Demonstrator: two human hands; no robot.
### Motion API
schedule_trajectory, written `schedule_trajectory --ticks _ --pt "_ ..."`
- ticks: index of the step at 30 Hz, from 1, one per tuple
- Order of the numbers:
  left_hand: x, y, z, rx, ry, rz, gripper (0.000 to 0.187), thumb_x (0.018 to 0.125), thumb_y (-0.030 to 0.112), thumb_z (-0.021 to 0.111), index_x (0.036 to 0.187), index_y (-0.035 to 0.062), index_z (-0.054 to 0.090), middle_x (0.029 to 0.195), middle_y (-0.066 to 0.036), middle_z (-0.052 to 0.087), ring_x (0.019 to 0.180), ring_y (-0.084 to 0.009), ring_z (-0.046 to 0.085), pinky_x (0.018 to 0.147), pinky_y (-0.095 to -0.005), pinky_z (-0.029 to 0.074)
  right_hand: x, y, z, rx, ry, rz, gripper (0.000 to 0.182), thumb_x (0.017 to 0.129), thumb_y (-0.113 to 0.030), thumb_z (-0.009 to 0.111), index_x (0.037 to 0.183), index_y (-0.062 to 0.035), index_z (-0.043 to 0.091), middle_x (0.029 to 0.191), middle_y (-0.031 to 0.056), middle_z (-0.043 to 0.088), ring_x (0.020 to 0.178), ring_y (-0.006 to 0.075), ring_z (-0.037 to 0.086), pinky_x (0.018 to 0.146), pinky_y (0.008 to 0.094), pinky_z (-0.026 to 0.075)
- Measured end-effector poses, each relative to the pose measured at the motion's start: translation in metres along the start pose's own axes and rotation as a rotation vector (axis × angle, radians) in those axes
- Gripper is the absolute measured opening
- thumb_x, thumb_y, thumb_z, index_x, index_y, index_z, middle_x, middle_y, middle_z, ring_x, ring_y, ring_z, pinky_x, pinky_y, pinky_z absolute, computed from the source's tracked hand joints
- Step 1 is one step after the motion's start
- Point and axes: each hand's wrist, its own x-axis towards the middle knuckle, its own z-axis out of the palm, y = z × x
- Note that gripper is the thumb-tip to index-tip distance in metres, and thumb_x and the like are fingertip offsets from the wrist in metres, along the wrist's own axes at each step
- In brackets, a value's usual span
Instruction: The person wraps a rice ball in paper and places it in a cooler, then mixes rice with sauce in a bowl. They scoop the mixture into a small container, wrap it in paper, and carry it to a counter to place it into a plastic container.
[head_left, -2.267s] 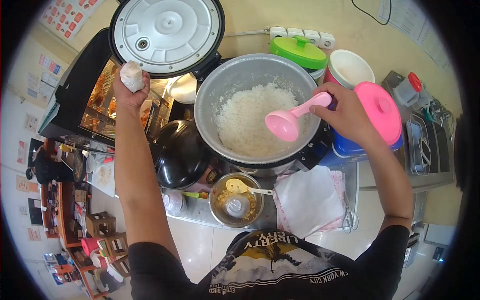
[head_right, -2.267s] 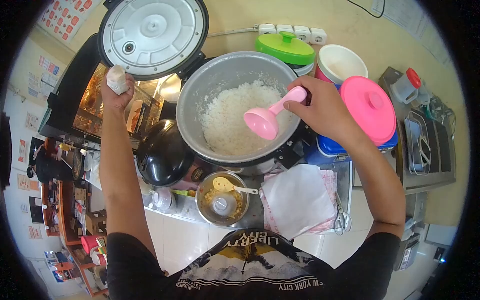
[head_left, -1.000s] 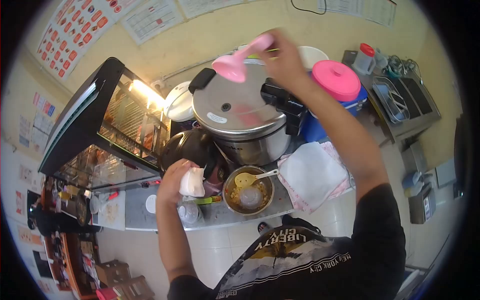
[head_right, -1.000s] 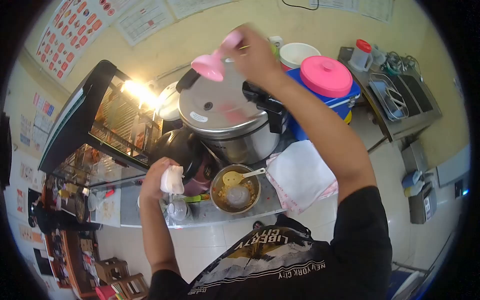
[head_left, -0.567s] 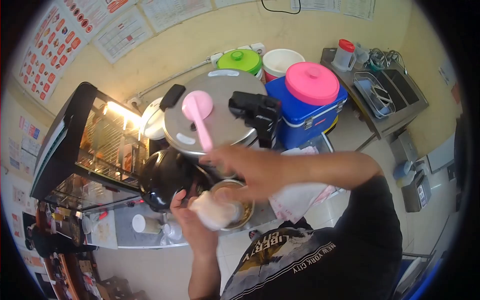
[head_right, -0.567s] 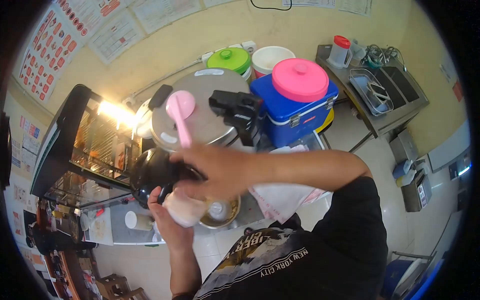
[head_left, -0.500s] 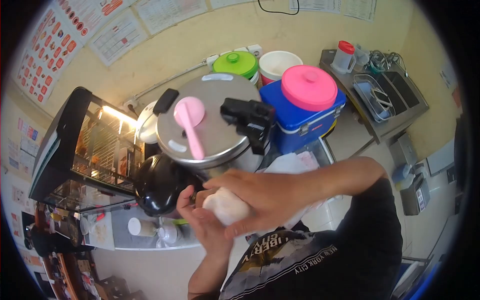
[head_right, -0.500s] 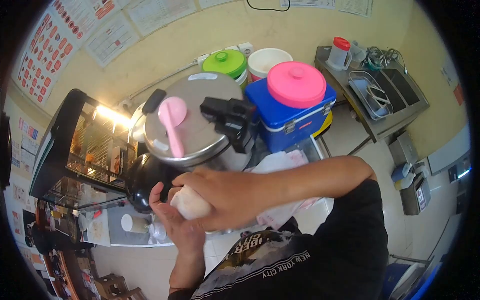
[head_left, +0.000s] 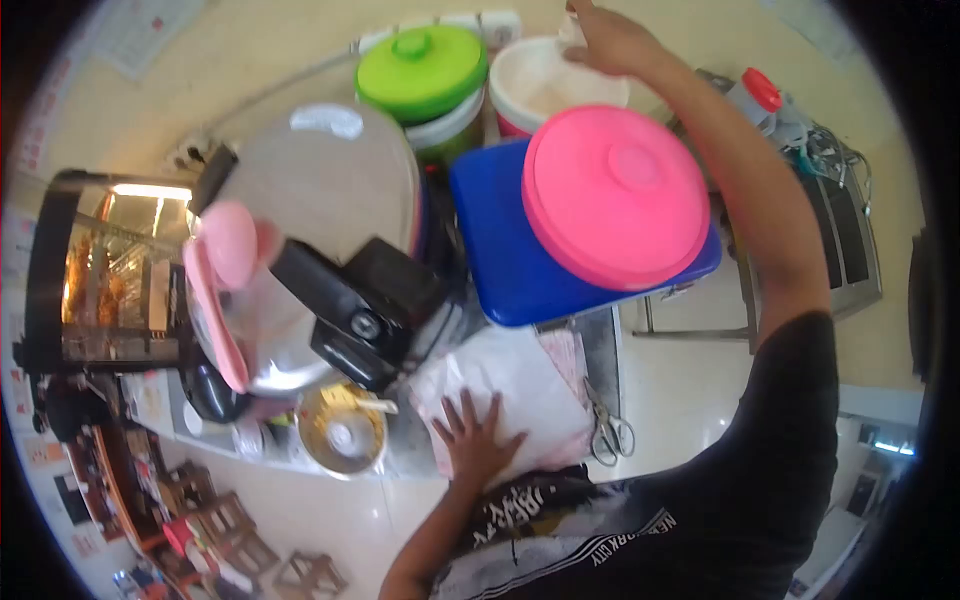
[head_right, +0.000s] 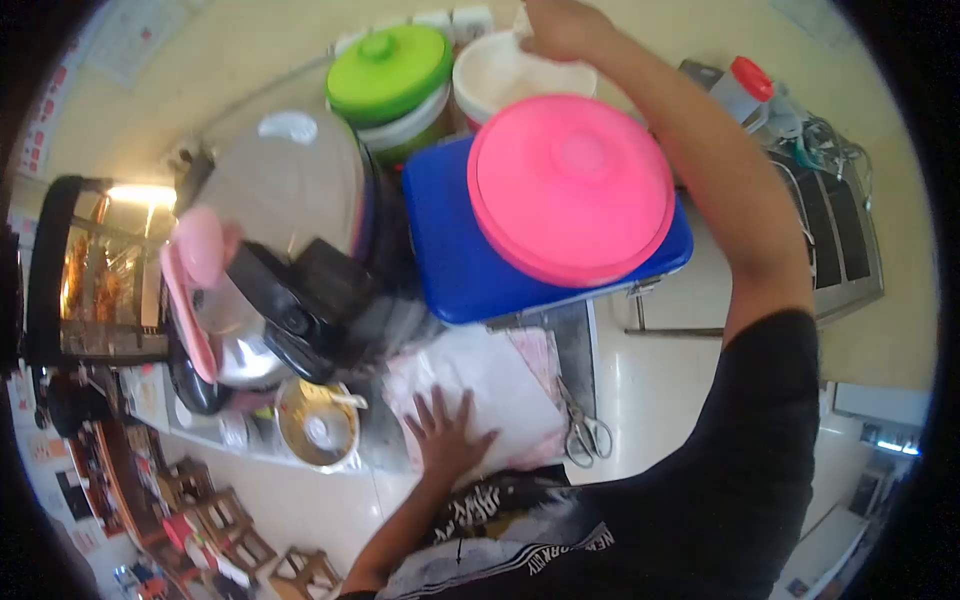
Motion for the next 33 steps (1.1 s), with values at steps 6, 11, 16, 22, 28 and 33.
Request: schedule_trajectory --ticks 6,11,16,22,28,33 --pt "0.002 -0.032 -0.010 0.006 -0.047 0.141 0.087 0.080 0.080 0.055 0.153 0.0376 0.039 0.165 -0.020 0.016 0.151 -0.0512 0.003 0.113 -0.0751 0.003 0.069 0.016 0.091 0.174 -0.460 -0.132 0.063 0.089 -0.033 0.072 0.140 -0.0064 0.046 0.126 0.0208 0.061 0.109 0.0293 0.062 0.091 0.0389 0.051" --pt "0.006 -0.049 -0.024 -0.022 -0.110 0.221 0.088 0.079 0.079 0.056 0.154 0.0397 0.036 0.166 -0.016 0.016 0.151 -0.0484 0.004 0.116 -0.0721 0.000 0.071 0.011 0.106 0.053 -0.738 -0.251 0.061 0.090 -0.028 0.062 0.146 -0.0088 0.045 0.134 0.0175 0.060 0.120 0.0303 0.057 0.100 0.0428 0.046" --pt "0.006 -0.056 -0.029 -0.036 -0.112 0.262 0.086 0.080 0.078 0.057 0.154 0.0395 0.036 0.166 -0.015 0.016 0.152 -0.0469 0.003 0.118 -0.0698 -0.002 -0.002 -0.014 -0.017 0.493 -0.464 0.053 0.063 0.092 -0.039 0.063 0.147 -0.0125 0.047 0.133 0.0093 0.056 0.112 0.0247 0.058 0.101 0.0443 0.045" --pt "0.007 -0.062 -0.034 -0.064 0.008 0.284 0.081 0.082 0.074 0.057 0.151 0.0358 0.043 0.164 -0.021 0.018 0.151 -0.0484 0.006 0.119 -0.0678 -0.001 -0.173 -0.035 -0.016 0.161 -0.174 -0.472 0.056 0.090 -0.033 0.070 0.139 -0.0122 0.052 0.127 0.0201 0.053 0.106 0.0361 0.060 0.094 0.0450 0.049" --pt "-0.029 -0.063 -0.038 -0.163 0.226 0.198 0.073 0.086 0.062 0.061 0.147 0.0219 0.050 0.159 -0.026 0.027 0.147 -0.0508 0.020 0.116 -0.0662 0.017 -0.050 -0.025 0.022 0.130 0.430 -0.271 0.031 0.099 -0.028 0.058 0.121 -0.0077 0.060 0.116 0.0241 0.058 0.108 0.0430 0.059 0.093 0.0469 0.051" --pt "-0.092 -0.073 -0.014 -0.295 0.430 -0.194 0.051 0.090 0.035 0.068 0.129 0.0038 0.058 0.133 -0.025 0.053 0.119 -0.0405 0.055 0.099 -0.0490 0.046 0.102 0.032 0.077 -0.030 0.304 -0.344 0.039 0.098 -0.036 0.060 0.124 -0.0067 0.063 0.119 0.0260 0.063 0.112 0.0422 0.060 0.098 0.0479 0.049"
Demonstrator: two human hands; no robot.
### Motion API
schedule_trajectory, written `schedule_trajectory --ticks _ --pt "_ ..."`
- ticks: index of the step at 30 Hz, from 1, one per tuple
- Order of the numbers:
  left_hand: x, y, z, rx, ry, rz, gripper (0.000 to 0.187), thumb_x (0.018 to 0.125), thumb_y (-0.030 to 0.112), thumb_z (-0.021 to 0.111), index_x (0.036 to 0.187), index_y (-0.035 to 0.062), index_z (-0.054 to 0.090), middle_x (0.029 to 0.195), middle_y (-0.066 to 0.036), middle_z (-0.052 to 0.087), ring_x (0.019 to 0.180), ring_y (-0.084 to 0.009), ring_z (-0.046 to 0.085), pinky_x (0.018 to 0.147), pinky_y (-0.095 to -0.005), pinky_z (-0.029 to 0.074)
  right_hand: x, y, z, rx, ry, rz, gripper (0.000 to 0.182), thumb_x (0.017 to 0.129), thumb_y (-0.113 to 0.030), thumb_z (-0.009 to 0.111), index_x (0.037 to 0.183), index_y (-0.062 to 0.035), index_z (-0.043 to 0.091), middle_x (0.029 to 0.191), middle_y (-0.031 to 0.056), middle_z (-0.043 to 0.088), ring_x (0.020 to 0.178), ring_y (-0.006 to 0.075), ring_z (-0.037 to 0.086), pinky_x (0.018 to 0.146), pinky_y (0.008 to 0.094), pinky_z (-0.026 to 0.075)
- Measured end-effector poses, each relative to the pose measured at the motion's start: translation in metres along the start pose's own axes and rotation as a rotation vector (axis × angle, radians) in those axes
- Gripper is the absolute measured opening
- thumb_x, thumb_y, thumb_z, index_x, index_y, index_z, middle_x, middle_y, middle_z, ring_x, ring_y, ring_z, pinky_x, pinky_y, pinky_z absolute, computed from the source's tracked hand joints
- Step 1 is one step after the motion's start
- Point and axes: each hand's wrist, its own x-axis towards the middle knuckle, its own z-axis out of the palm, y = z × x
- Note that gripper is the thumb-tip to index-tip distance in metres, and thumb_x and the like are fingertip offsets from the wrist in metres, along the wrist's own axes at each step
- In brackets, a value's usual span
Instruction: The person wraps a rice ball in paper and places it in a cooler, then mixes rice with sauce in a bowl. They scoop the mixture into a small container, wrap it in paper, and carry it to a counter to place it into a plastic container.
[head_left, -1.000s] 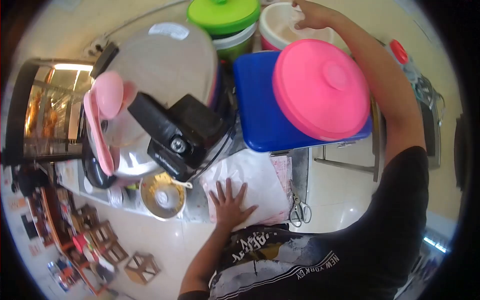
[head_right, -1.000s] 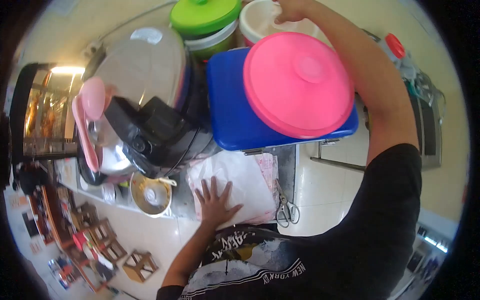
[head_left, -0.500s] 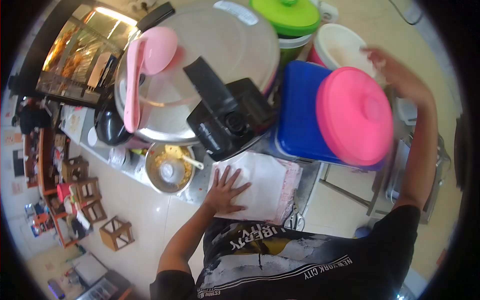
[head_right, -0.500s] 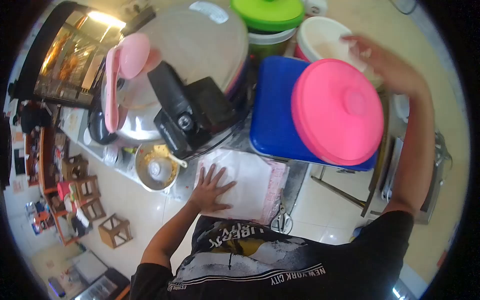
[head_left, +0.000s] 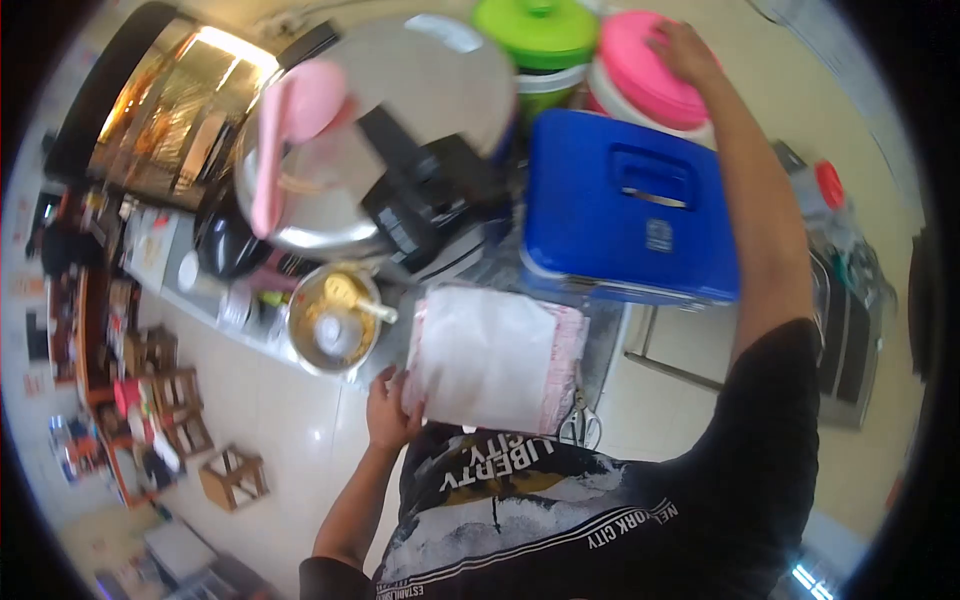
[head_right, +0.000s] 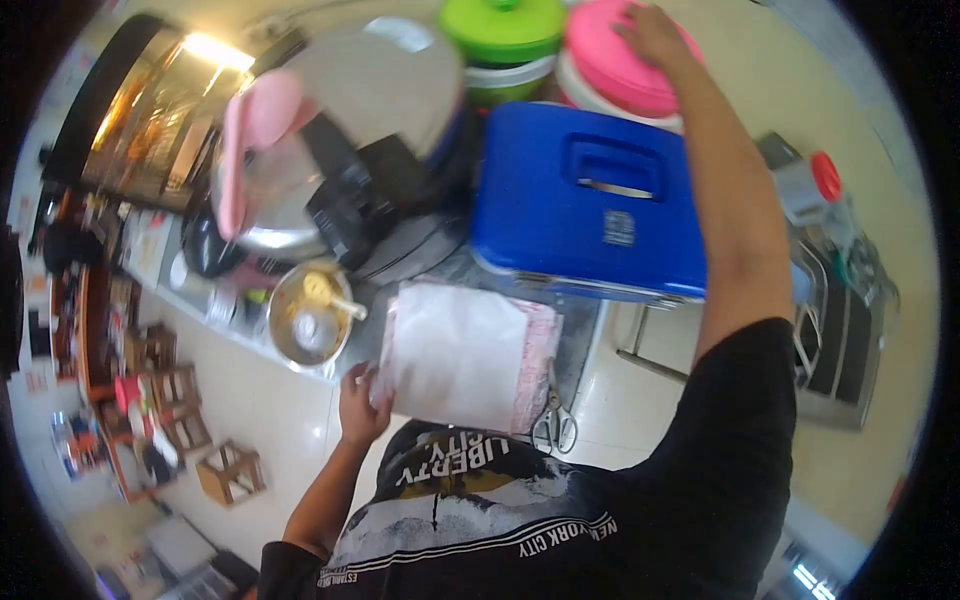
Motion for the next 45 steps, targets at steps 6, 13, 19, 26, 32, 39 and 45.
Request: schedule_trajectory --ticks 6,13,19,26,32,39,45 --pt "0.008 -0.066 -0.004 -0.808 0.546 -0.957 0.046 0.100 0.043 0.059 0.099 -0.0022 0.052 0.082 -0.010 0.058 0.064 -0.0167 0.060 0.051 -0.0310 0.051 -0.012 -0.015 0.008 -0.048 -0.176 0.191 0.075 0.093 -0.065 0.053 0.148 -0.0135 0.047 0.140 0.0257 0.054 0.133 0.0406 0.049 0.113 0.0495 0.037" --pt "0.017 -0.092 -0.026 -1.284 0.627 -0.878 0.026 0.102 0.017 0.054 0.110 -0.0083 0.055 0.107 -0.017 0.065 0.094 -0.0261 0.069 0.081 -0.0388 0.063 -0.151 -0.174 -0.125 0.117 0.240 -0.001 0.046 0.100 -0.039 0.059 0.129 -0.0031 0.059 0.122 0.0145 0.063 0.112 0.0245 0.060 0.098 0.0348 0.046" --pt "-0.139 -0.094 -0.072 -1.339 0.528 -0.820 0.024 0.104 0.018 0.054 0.115 -0.0027 0.059 0.104 -0.010 0.066 0.091 -0.0165 0.066 0.080 -0.0321 0.056 -0.422 -0.466 -0.081 1.535 -1.050 0.180 0.008 0.099 -0.008 0.059 0.105 -0.0039 0.062 0.099 0.0039 0.065 0.091 0.0156 0.066 0.084 0.0298 0.053" --pt "-0.335 -0.182 -0.011 -1.067 0.228 -0.797 0.015 0.103 0.011 0.054 0.107 -0.0006 0.062 0.096 -0.005 0.061 0.082 -0.0122 0.056 0.073 -0.0276 0.047 -0.577 -0.665 0.033 1.791 -1.431 1.017 0.045 0.107 -0.038 0.047 0.136 -0.0044 0.047 0.123 0.0133 0.063 0.102 0.0263 0.068 0.093 0.0413 0.055" --pt "-0.338 -0.225 0.049 -0.774 0.065 -0.716 0.013 0.094 0.009 0.062 0.095 -0.0034 0.061 0.094 -0.018 0.056 0.082 -0.0297 0.058 0.073 -0.0353 0.049 -0.648 -0.674 0.106 1.650 -1.433 1.129 0.034 0.105 -0.023 0.051 0.133 -0.0060 0.050 0.121 0.0137 0.064 0.107 0.0281 0.068 0.089 0.0491 0.059" --pt "-0.286 -0.271 0.172 -1.260 0.160 -0.836 0.021 0.099 0.020 0.063 0.104 -0.0004 0.059 0.098 -0.014 0.059 0.086 -0.0203 0.061 0.072 -0.0345 0.050 -0.640 -0.655 0.209 1.536 -1.166 1.163 0.029 0.101 -0.014 0.056 0.128 -0.0050 0.059 0.117 0.0110 0.064 0.104 0.0210 0.067 0.083 0.0378 0.060" --pt "-0.385 -0.264 0.245 -1.277 0.109 -1.311 0.032 0.101 0.024 0.063 0.118 -0.0022 0.057 0.107 -0.014 0.061 0.096 -0.0179 0.060 0.086 -0.0317 0.049 -0.562 -0.649 0.393 0.654 -0.761 -0.015 0.030 0.098 -0.017 0.060 0.125 -0.0063 0.059 0.109 0.0079 0.063 0.098 0.0229 0.065 0.085 0.0339 0.055"
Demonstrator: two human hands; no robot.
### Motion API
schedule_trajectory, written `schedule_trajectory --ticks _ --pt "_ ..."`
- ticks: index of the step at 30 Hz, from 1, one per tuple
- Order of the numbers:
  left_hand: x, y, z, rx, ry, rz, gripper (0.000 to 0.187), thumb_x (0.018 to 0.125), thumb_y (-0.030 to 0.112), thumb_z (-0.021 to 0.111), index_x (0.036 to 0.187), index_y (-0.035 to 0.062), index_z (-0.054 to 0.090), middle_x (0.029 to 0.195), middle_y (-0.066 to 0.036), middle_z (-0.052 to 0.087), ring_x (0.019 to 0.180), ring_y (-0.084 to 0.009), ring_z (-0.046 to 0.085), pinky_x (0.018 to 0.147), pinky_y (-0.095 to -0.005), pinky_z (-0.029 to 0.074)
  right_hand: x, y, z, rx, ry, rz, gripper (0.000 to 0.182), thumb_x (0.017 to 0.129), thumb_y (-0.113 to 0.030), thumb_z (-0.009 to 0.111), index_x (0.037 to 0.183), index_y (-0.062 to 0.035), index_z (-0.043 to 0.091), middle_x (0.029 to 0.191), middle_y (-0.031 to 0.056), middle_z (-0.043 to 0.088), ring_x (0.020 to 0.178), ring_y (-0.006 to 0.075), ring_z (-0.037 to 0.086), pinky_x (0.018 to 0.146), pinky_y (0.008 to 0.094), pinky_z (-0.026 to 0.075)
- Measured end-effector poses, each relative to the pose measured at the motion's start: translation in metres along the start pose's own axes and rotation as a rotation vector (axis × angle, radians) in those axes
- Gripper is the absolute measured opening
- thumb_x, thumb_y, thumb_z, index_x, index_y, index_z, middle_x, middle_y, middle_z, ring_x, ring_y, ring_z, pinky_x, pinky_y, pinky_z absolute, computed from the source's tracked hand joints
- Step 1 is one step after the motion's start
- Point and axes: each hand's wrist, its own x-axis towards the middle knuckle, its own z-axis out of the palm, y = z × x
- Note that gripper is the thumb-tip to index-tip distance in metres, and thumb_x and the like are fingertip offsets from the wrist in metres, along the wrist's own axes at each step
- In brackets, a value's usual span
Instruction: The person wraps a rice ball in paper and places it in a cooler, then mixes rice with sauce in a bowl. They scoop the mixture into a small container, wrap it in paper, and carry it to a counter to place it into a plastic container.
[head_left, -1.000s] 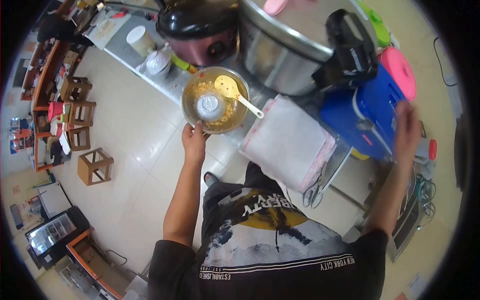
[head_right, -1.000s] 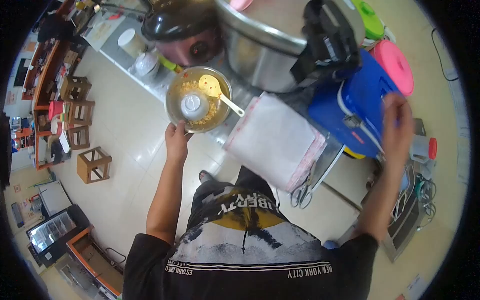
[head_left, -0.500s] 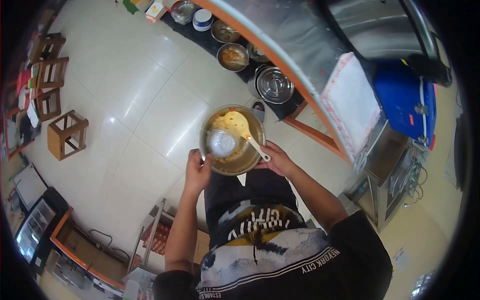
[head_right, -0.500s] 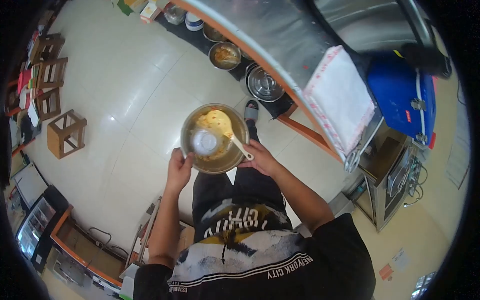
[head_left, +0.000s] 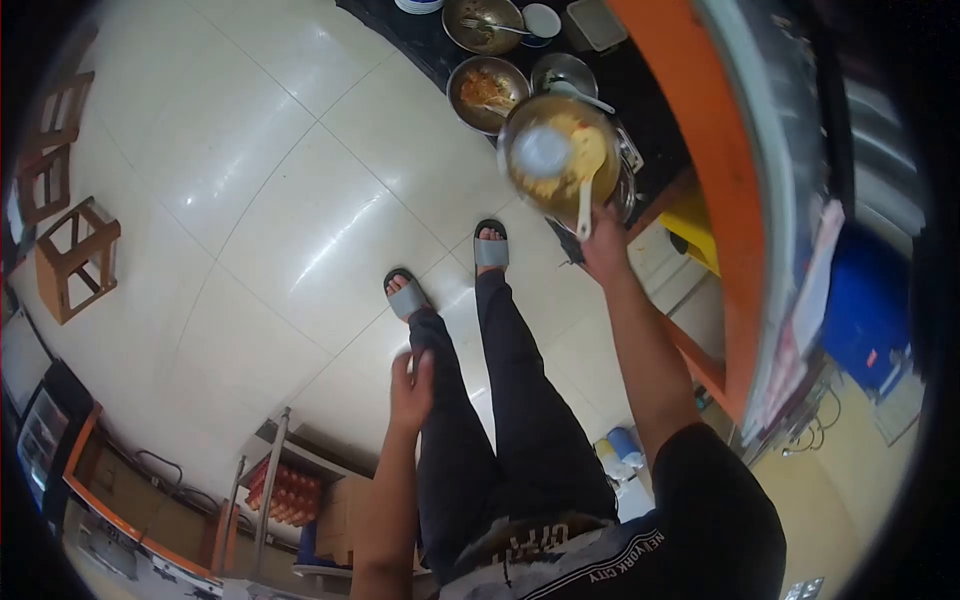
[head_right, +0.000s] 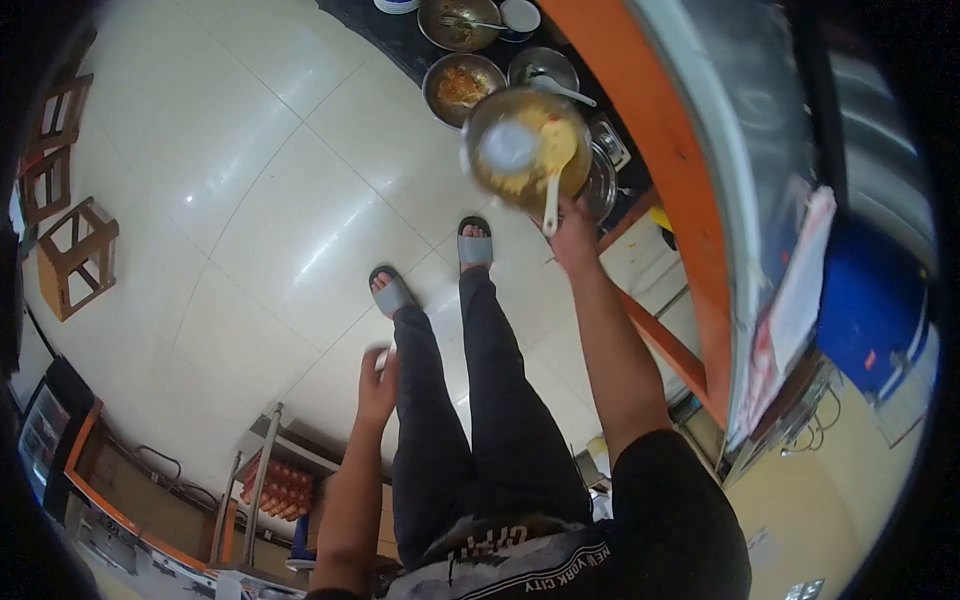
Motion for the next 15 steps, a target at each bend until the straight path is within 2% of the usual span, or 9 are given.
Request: schedule_trajectory --ticks 2,3,4,5,6,8,10,13,15 --pt "-0.014 -0.130 -0.047 0.290 0.208 0.044 0.035 0.098 0.022 0.065 0.119 -0.0055 0.057 0.111 -0.021 0.063 0.106 -0.0294 0.062 0.092 -0.0382 0.049 0.083 0.008 0.007 0.693 0.153 0.354 0.026 0.097 -0.025 0.060 0.115 -0.0065 0.062 0.098 0.0075 0.062 0.089 0.0228 0.063 0.082 0.0367 0.054" --pt "-0.035 -0.173 -0.072 0.442 0.255 -0.039 0.037 0.097 0.023 0.066 0.117 -0.0065 0.057 0.112 -0.023 0.063 0.108 -0.0332 0.062 0.093 -0.0399 0.049 0.132 0.029 0.010 1.280 0.262 0.648 0.027 0.097 -0.030 0.060 0.110 -0.0071 0.063 0.093 0.0070 0.062 0.083 0.0219 0.062 0.079 0.0382 0.054" --pt "-0.060 -0.183 -0.086 0.534 0.290 -0.198 0.036 0.098 0.023 0.064 0.116 -0.0070 0.058 0.111 -0.024 0.063 0.109 -0.0346 0.061 0.094 -0.0402 0.048 0.175 0.061 0.008 1.186 0.256 0.581 0.027 0.096 -0.033 0.059 0.108 -0.0082 0.062 0.088 0.0067 0.061 0.078 0.0205 0.060 0.074 0.0386 0.052" --pt "-0.086 -0.216 -0.108 0.359 0.239 -0.361 0.035 0.098 0.024 0.061 0.112 -0.0078 0.058 0.107 -0.026 0.064 0.104 -0.0379 0.062 0.092 -0.0433 0.049 0.205 0.085 0.010 1.092 0.247 0.513 0.028 0.096 -0.035 0.058 0.106 -0.0094 0.062 0.084 0.0064 0.061 0.073 0.0191 0.058 0.070 0.0390 0.051" --pt "-0.113 -0.237 -0.120 0.618 0.234 -0.314 0.037 0.099 0.029 0.059 0.108 -0.0069 0.057 0.100 -0.027 0.065 0.096 -0.0387 0.065 0.085 -0.0464 0.050 0.225 0.079 0.007 0.959 0.322 0.579 0.027 0.096 -0.034 0.058 0.106 -0.0089 0.062 0.083 0.0063 0.061 0.071 0.0181 0.057 0.066 0.0369 0.048" --pt "-0.158 -0.266 -0.126 0.800 0.313 -0.623 0.041 0.099 0.034 0.058 0.107 -0.0056 0.056 0.095 -0.027 0.064 0.092 -0.0397 0.066 0.082 -0.0488 0.050 0.248 0.073 0.003 0.703 0.359 0.661 0.025 0.096 -0.031 0.057 0.106 -0.0080 0.062 0.083 0.0065 0.061 0.068 0.0170 0.057 0.060 0.0333 0.045" --pt "-0.193 -0.303 -0.135 0.680 0.261 -0.707 0.045 0.101 0.039 0.055 0.124 0.0013 0.047 0.112 -0.027 0.063 0.099 -0.0385 0.066 0.085 -0.0472 0.053 0.260 0.083 0.002 0.470 0.283 0.691 0.023 0.096 -0.028 0.057 0.104 -0.0072 0.062 0.085 0.0071 0.062 0.068 0.0169 0.058 0.056 0.0306 0.043" --pt "-0.197 -0.267 -0.107 0.494 0.216 -0.850 0.048 0.102 0.044 0.053 0.127 0.0029 0.044 0.116 -0.023 0.060 0.099 -0.0326 0.068 0.077 -0.0443 0.056 0.277 0.134 0.023 0.651 0.242 0.756 0.028 0.097 -0.033 0.058 0.101 -0.0062 0.063 0.081 0.0074 0.063 0.062 0.0173 0.058 0.051 0.0294 0.041" --pt "-0.190 -0.260 -0.096 0.426 0.216 -0.784 0.051 0.102 0.046 0.051 0.128 0.0030 0.044 0.118 -0.021 0.058 0.099 -0.0298 0.067 0.073 -0.0410 0.057 0.275 0.119 0.021 0.540 0.232 0.823 0.033 0.098 -0.038 0.058 0.100 -0.0050 0.063 0.077 0.0070 0.064 0.058 0.0168 0.058 0.048 0.0304 0.040"
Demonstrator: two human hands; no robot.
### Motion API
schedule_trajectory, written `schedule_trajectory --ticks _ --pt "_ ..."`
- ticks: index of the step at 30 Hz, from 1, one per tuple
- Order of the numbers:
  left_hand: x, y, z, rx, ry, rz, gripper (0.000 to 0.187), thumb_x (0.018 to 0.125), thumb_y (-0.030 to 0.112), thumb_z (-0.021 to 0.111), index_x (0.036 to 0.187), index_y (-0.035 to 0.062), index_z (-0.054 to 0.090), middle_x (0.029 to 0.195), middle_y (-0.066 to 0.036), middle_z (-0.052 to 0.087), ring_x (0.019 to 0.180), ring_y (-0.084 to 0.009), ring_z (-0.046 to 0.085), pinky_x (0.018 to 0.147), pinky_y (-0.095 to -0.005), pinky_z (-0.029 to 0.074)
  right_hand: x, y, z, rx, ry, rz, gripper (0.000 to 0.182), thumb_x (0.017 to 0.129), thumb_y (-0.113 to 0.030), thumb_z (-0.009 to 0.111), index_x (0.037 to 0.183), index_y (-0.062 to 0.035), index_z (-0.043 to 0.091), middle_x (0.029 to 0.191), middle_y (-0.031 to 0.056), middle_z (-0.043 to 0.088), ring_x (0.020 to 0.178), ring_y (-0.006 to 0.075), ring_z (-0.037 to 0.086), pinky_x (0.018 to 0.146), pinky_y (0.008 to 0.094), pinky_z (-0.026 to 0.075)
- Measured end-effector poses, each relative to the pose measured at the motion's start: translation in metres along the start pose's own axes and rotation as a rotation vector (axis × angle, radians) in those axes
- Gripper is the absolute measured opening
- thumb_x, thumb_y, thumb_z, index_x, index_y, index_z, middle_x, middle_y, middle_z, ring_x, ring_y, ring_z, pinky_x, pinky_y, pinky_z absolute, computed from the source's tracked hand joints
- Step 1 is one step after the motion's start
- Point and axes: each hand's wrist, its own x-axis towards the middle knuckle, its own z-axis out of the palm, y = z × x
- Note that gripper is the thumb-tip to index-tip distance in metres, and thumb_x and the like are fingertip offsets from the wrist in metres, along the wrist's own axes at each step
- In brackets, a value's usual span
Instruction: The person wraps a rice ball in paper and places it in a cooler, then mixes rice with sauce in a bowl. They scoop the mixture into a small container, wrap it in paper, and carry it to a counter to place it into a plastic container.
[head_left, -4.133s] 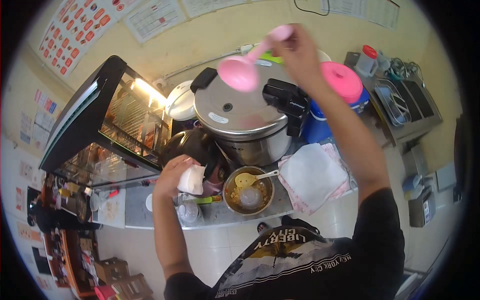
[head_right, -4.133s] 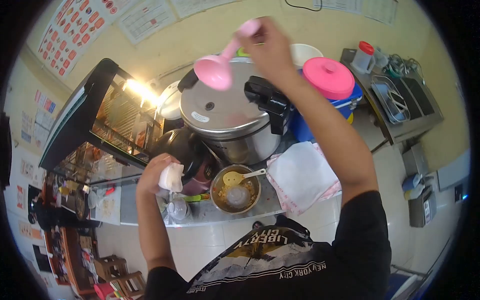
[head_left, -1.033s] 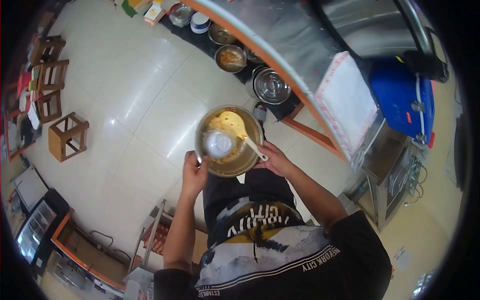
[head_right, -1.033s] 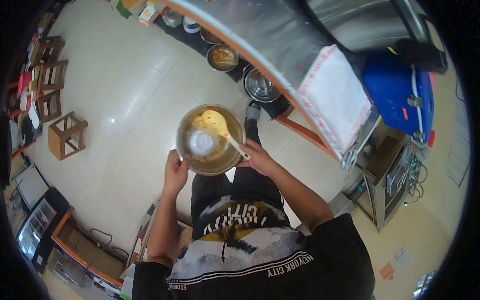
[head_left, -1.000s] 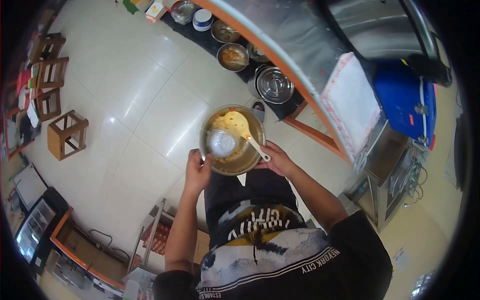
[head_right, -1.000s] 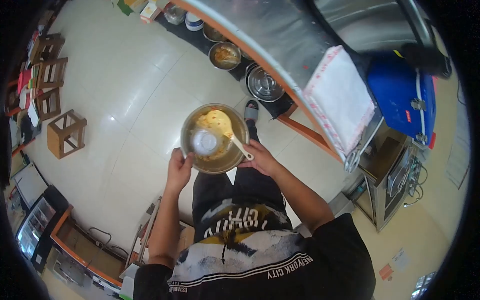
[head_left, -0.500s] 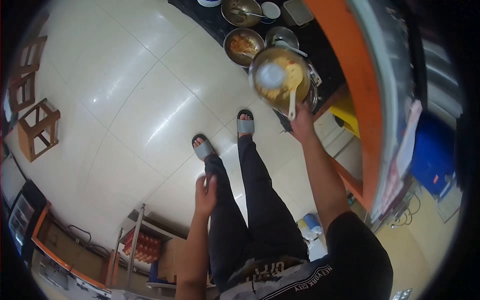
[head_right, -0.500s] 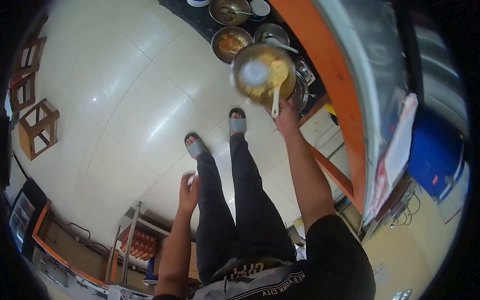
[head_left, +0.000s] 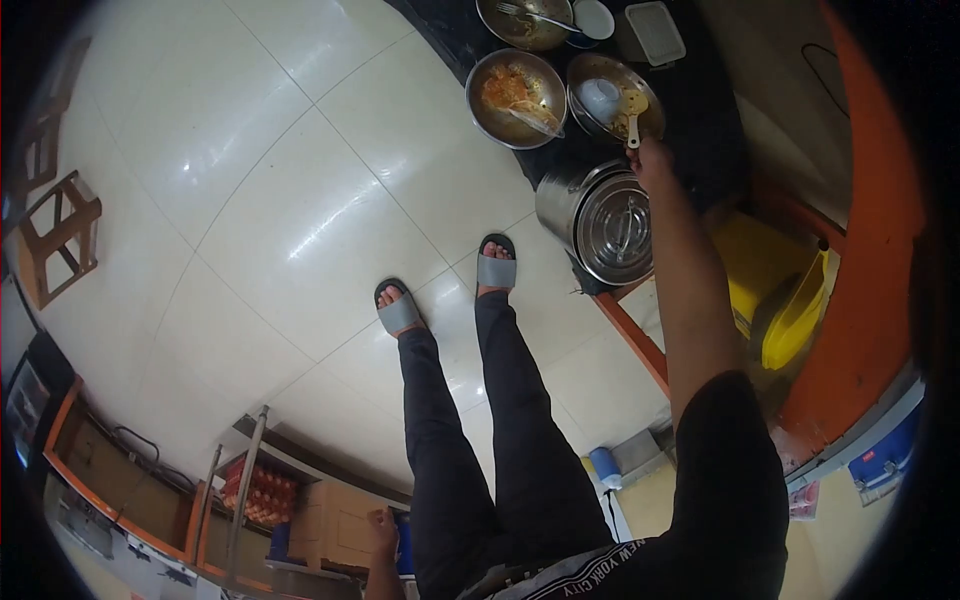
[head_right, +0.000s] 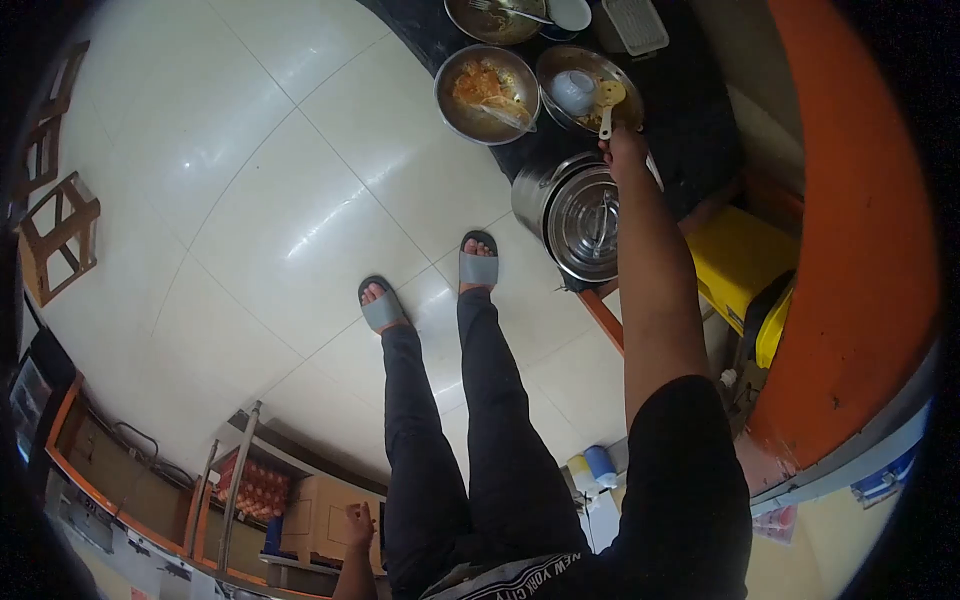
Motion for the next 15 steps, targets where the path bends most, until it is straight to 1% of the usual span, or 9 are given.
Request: schedule_trajectory --ticks 1,4,5,7,9,10,12,14,15 --pt "-0.001 0.007 0.002 -0.032 -0.008 0.034 0.052 0.103 0.048 0.051 0.128 0.0030 0.043 0.119 -0.020 0.057 0.099 -0.0285 0.067 0.071 -0.0394 0.057 -0.007 -0.004 0.000 -0.050 0.028 0.022 0.036 0.099 -0.040 0.059 0.100 -0.0043 0.063 0.075 0.0067 0.064 0.057 0.0165 0.058 0.047 0.0310 0.040" --pt "-0.007 0.055 -0.004 -0.087 -0.049 0.109 0.054 0.103 0.049 0.050 0.129 0.0032 0.043 0.121 -0.021 0.056 0.098 -0.0290 0.068 0.071 -0.0388 0.058 -0.008 -0.006 -0.008 -0.306 0.004 -0.054 0.042 0.100 -0.044 0.059 0.098 -0.0025 0.062 0.071 0.0058 0.064 0.053 0.0147 0.057 0.045 0.0306 0.042" --pt "-0.021 0.087 -0.010 -0.151 -0.041 0.095 0.054 0.103 0.049 0.051 0.130 0.0031 0.044 0.122 -0.020 0.057 0.098 -0.0287 0.068 0.071 -0.0385 0.058 -0.018 -0.010 -0.012 -0.340 0.015 -0.075 0.041 0.099 -0.043 0.060 0.097 -0.0021 0.062 0.071 0.0059 0.064 0.054 0.0144 0.058 0.046 0.0307 0.043" --pt "-0.015 0.095 -0.022 -0.197 -0.029 0.152 0.053 0.103 0.048 0.050 0.130 0.0028 0.044 0.123 -0.020 0.057 0.099 -0.0282 0.068 0.071 -0.0381 0.057 -0.048 -0.014 -0.017 -0.403 0.035 -0.120 0.040 0.099 -0.041 0.061 0.095 -0.0013 0.061 0.073 0.0061 0.065 0.055 0.0140 0.059 0.047 0.0310 0.046" --pt "-0.004 0.099 -0.031 -0.238 -0.015 0.193 0.052 0.103 0.047 0.050 0.130 0.0027 0.045 0.122 -0.019 0.058 0.098 -0.0280 0.068 0.071 -0.0375 0.057 -0.048 -0.005 -0.021 -0.240 -0.021 -0.232 0.038 0.095 -0.039 0.067 0.098 -0.0012 0.065 0.082 0.0105 0.069 0.065 0.0202 0.065 0.055 0.0345 0.051" --pt "0.002 0.094 -0.037 -0.251 -0.008 0.199 0.052 0.103 0.047 0.051 0.129 0.0028 0.045 0.122 -0.019 0.059 0.098 -0.0279 0.068 0.071 -0.0371 0.057 -0.036 0.015 -0.020 -0.161 -0.049 -0.286 0.038 0.093 -0.038 0.070 0.100 -0.0012 0.066 0.086 0.0127 0.071 0.069 0.0234 0.068 0.060 0.0363 0.053" --pt "0.006 0.093 -0.048 -0.293 0.009 0.207 0.051 0.103 0.046 0.052 0.129 0.0032 0.045 0.121 -0.019 0.059 0.097 -0.0279 0.068 0.070 -0.0368 0.057 0.028 0.055 -0.028 -0.326 0.050 -0.506 0.031 0.094 -0.030 0.062 0.106 -0.0024 0.067 0.101 0.0155 0.073 0.095 0.0344 0.069 0.081 0.0433 0.053" --pt "-0.001 0.085 -0.057 -0.340 0.019 0.196 0.051 0.102 0.046 0.054 0.129 0.0040 0.045 0.119 -0.019 0.060 0.095 -0.0278 0.068 0.070 -0.0370 0.057 0.018 0.062 -0.037 -0.264 0.161 -0.541 0.032 0.094 -0.029 0.057 0.110 -0.0036 0.068 0.106 0.0166 0.072 0.105 0.0380 0.066 0.090 0.0450 0.050" --pt "-0.001 0.082 -0.058 -0.341 0.030 0.170 0.051 0.101 0.046 0.055 0.129 0.0042 0.045 0.118 -0.017 0.059 0.093 -0.0273 0.068 0.068 -0.0366 0.057 0.019 0.060 -0.044 -0.432 0.197 -0.481 0.035 0.095 -0.032 0.055 0.114 -0.0053 0.068 0.112 0.0192 0.070 0.111 0.0369 0.064 0.094 0.0446 0.050"
